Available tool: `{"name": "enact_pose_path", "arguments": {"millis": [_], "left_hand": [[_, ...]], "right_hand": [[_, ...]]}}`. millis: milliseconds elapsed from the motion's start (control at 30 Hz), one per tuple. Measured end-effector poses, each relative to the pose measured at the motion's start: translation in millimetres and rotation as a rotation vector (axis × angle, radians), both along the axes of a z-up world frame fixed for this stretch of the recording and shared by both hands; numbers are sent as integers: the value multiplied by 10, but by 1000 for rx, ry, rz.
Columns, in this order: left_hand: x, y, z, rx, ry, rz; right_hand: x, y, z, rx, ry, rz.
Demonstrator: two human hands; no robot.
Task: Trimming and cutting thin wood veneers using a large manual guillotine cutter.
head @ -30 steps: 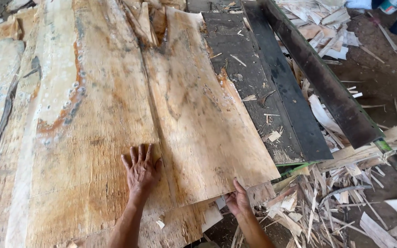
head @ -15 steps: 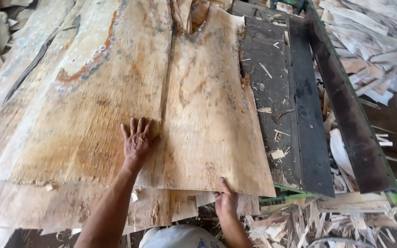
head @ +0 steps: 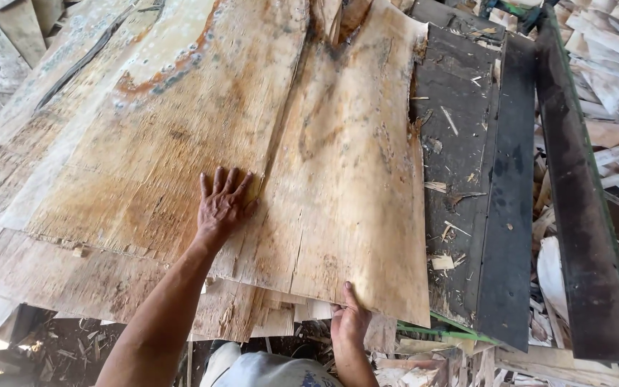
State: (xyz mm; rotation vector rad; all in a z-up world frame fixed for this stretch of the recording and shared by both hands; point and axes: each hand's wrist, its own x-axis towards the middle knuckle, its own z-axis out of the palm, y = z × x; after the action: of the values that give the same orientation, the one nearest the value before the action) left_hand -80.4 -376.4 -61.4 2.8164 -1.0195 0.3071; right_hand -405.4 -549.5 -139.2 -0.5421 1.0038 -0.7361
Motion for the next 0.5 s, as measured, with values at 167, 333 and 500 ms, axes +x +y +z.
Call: {"name": "enact_pose_path", "arguments": {"millis": [167, 333, 500], "left_hand": [[-30, 20, 65, 31, 1, 7], [-40, -40, 35, 3, -53, -27], [-41, -51, 7, 65, -68, 10]], "right_hand": [[-383, -988, 106, -69, 180, -33], [-813, -1498, 95, -77, 58, -16], [-508, -919, 305, 139, 24, -46]]}}
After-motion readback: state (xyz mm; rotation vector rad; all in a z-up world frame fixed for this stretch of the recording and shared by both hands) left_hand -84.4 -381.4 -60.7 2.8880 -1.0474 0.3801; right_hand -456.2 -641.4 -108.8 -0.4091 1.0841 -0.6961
